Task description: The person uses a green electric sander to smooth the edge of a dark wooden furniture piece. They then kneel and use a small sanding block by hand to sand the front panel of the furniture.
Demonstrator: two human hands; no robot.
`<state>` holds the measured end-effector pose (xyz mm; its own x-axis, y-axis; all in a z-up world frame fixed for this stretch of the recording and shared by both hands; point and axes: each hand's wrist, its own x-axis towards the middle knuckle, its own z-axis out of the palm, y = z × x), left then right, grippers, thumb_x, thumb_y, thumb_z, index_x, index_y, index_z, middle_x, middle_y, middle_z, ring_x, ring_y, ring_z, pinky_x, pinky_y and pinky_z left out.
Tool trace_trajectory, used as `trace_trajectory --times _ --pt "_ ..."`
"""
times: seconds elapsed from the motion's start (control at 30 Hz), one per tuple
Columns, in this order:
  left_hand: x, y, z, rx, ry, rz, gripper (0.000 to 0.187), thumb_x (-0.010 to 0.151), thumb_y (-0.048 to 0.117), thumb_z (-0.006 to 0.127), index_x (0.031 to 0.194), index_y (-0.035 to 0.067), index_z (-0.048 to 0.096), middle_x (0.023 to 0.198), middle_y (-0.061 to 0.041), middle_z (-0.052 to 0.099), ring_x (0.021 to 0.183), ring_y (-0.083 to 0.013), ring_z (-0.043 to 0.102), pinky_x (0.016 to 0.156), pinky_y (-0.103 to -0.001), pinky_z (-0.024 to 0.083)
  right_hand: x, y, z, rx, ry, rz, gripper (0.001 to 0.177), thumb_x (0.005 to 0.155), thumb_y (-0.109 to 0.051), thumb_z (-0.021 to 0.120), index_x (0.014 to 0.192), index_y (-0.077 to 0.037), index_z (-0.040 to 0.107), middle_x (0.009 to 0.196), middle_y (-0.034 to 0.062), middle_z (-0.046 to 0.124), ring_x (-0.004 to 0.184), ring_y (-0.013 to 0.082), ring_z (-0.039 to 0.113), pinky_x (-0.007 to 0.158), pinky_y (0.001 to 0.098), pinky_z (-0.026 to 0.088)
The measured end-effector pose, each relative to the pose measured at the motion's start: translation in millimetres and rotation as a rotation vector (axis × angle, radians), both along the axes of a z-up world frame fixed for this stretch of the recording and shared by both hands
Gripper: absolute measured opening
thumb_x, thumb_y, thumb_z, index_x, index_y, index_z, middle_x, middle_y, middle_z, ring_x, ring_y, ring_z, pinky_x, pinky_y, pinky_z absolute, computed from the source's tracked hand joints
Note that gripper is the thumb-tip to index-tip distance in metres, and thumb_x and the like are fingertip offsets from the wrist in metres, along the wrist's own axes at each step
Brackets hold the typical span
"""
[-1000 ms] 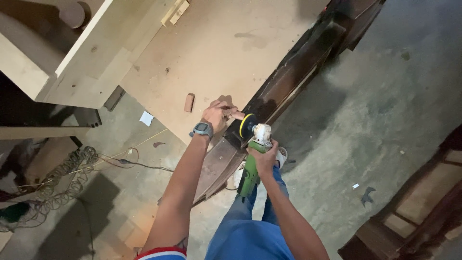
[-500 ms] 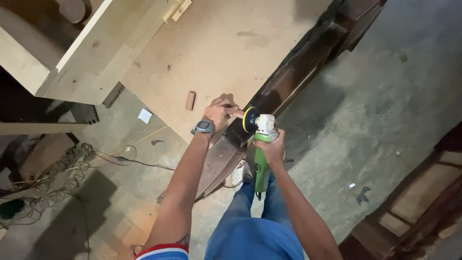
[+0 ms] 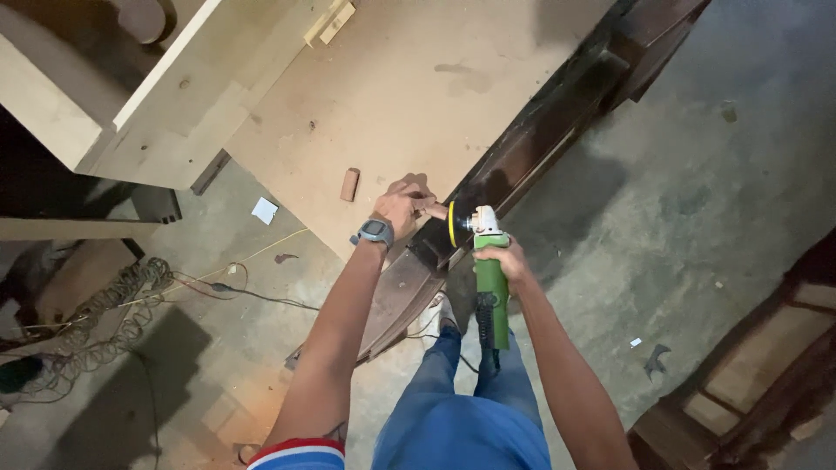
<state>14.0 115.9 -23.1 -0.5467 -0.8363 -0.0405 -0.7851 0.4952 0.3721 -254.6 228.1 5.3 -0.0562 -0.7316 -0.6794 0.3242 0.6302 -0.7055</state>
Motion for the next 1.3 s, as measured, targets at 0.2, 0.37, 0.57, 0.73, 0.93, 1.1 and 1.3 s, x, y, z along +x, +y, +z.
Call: trace_trajectory --times 0.2,0.37,0.57,0.73,0.93,1.1,1.3 --pt "1.5 -3.4 -8.7 -0.005 0.000 -0.019 0.033 0.090 0.034 0.073 0.123 0.038 0.071 0.110 0.005 0.059 0.110 -0.0226 0.061 0.097 -0.035 0.057 -8.6 -2.0 -1.1 -0.046 0.081 0.061 0.058 0.051 0.001 0.090 0.101 0.004 0.061 0.076 0.0201 0.066 0.061 0.0320 0.070 0.054 0.0475 0.058" --pt "1.0 -3.4 -10.1 0.045 0.000 0.008 0.035 0.092 0.039 0.071 0.127 0.040 0.070 0.106 0.002 0.058 0.106 -0.0235 0.061 0.094 -0.037 0.058 -10.8 7.9 -24.0 -0.069 0.195 0.099 0.094 0.054 -0.003 0.099 0.129 0.001 0.043 0.100 0.0205 0.064 0.087 0.0352 0.069 0.079 0.0488 0.056" --pt "0.9 -4.8 -4.6 0.049 -0.068 -0.004 0.029 0.094 0.036 0.070 0.122 0.045 0.071 0.104 0.004 0.056 0.104 -0.0205 0.060 0.094 -0.037 0.058 13.6 23.8 -26.7 -0.008 0.442 0.089 0.103 0.048 -0.026 0.102 0.134 -0.005 0.048 0.115 0.0188 0.062 0.106 0.0349 0.064 0.091 0.0488 0.046" --pt "2.4 -5.1 -8.9 0.032 -0.056 -0.031 0.027 0.095 0.037 0.067 0.121 0.041 0.071 0.108 0.004 0.056 0.107 -0.0215 0.060 0.095 -0.037 0.059 29.4 38.6 -13.0 0.087 0.520 0.134 0.105 0.057 -0.029 0.097 0.144 -0.013 0.041 0.130 0.0223 0.060 0.116 0.0420 0.064 0.096 0.0543 0.049" --pt "5.8 -2.4 -10.4 -0.014 -0.052 -0.081 0.033 0.092 0.034 0.072 0.125 0.036 0.069 0.109 0.002 0.055 0.107 -0.0250 0.060 0.096 -0.040 0.061 34.1 42.4 -2.7 0.053 0.457 0.059 0.101 0.065 -0.030 0.093 0.145 -0.010 0.034 0.132 0.0273 0.053 0.118 0.0445 0.060 0.097 0.0609 0.047" --pt "2.5 -1.8 5.8 -0.021 -0.075 -0.083 0.028 0.091 0.032 0.073 0.119 0.033 0.072 0.111 0.003 0.054 0.106 -0.0226 0.060 0.093 -0.037 0.061 35.7 31.8 14.4 0.096 0.476 0.073 0.103 0.064 -0.036 0.091 0.146 -0.013 0.033 0.137 0.0278 0.051 0.121 0.0467 0.059 0.100 0.0618 0.047" --pt "-1.4 -4.4 11.7 0.018 -0.087 -0.070 0.028 0.095 0.037 0.069 0.123 0.037 0.070 0.111 0.002 0.056 0.107 -0.0212 0.061 0.092 -0.038 0.061 43.6 28.3 40.8 0.095 0.507 0.127 0.100 0.070 -0.034 0.086 0.149 -0.011 0.029 0.137 0.0286 0.051 0.123 0.0479 0.059 0.097 0.0652 0.048"
